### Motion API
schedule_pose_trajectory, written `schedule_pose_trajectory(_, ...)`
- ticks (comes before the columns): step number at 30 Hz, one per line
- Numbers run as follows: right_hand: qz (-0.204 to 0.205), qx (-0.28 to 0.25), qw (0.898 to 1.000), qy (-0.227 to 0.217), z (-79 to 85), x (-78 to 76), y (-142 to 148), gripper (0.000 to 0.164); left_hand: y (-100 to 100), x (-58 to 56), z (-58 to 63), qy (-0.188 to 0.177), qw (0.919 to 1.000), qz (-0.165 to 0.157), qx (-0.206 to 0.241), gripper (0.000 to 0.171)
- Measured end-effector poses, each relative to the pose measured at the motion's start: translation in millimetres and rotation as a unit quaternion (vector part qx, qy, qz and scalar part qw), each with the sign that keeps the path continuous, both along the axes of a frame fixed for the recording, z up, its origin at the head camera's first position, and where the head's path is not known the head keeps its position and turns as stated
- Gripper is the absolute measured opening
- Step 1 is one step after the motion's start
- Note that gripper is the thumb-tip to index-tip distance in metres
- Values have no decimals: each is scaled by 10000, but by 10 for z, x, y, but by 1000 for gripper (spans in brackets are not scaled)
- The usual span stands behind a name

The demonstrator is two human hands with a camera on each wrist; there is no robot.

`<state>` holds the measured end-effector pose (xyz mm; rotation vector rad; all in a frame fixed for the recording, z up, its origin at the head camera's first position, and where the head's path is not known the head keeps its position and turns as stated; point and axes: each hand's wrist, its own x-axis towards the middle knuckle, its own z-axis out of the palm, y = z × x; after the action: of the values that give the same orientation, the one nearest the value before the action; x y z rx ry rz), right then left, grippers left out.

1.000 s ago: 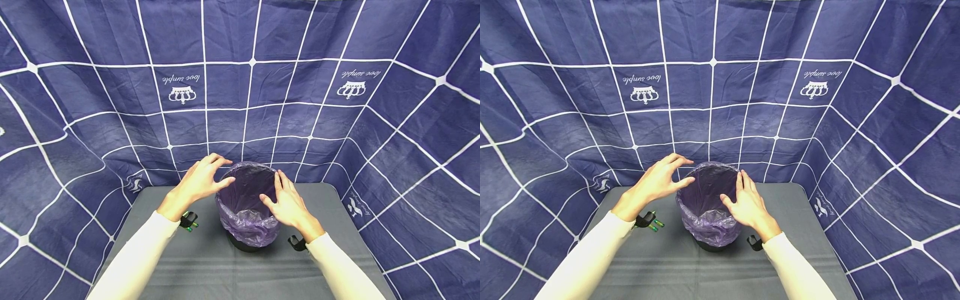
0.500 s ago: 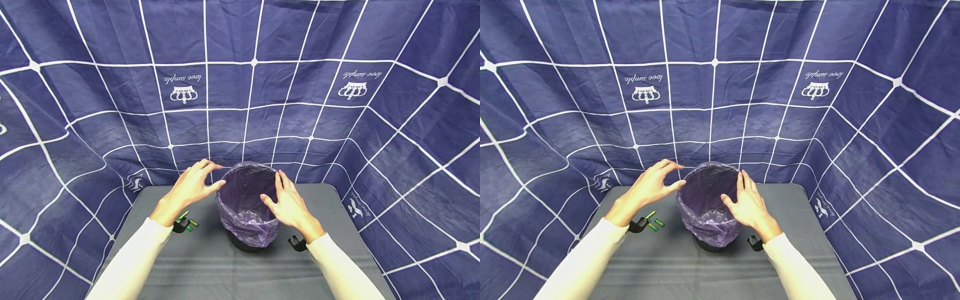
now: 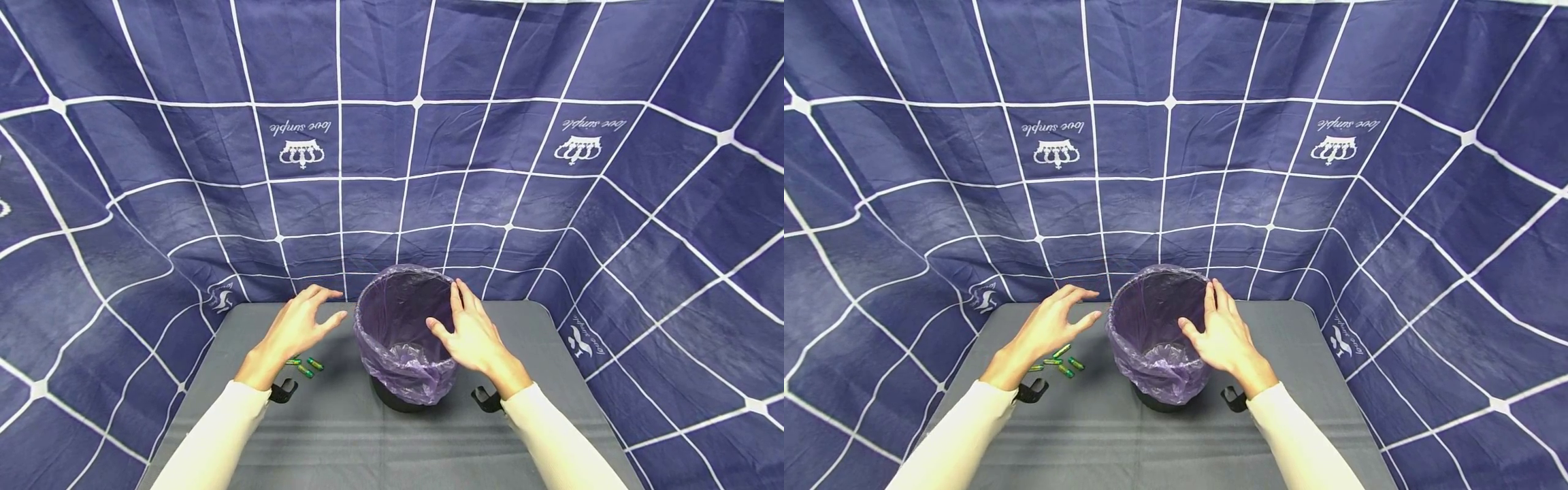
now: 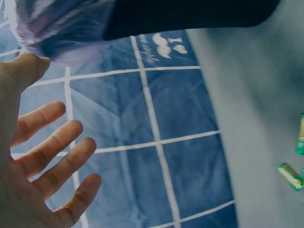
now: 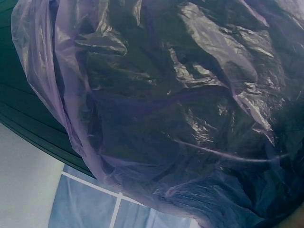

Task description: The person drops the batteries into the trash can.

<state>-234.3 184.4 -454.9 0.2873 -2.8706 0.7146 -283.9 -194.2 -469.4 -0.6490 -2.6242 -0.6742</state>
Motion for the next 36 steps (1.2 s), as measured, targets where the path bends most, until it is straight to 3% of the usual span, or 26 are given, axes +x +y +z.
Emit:
schedule_pose_trajectory(13, -3, -44, 10000, 9, -16, 17, 6, 103, -247, 64, -680, -318, 9980, 507, 182, 49)
schedule_pose_trajectory(23, 23, -93, 9999, 30, -19, 2, 9, 103, -329, 107, -1128, -450, 9946, 885, 298, 51)
schedule_pose_trajectory(28, 43, -84, 10000, 29, -18, 0, 10, 103, -357, 127, -1322, -505, 9930, 1062, 128, 51)
schedule_pose_trajectory(36, 36, -57, 10000, 28, -16, -5, 11, 103, -384, 134, -1547, -949, 9835, 1536, -114, 56)
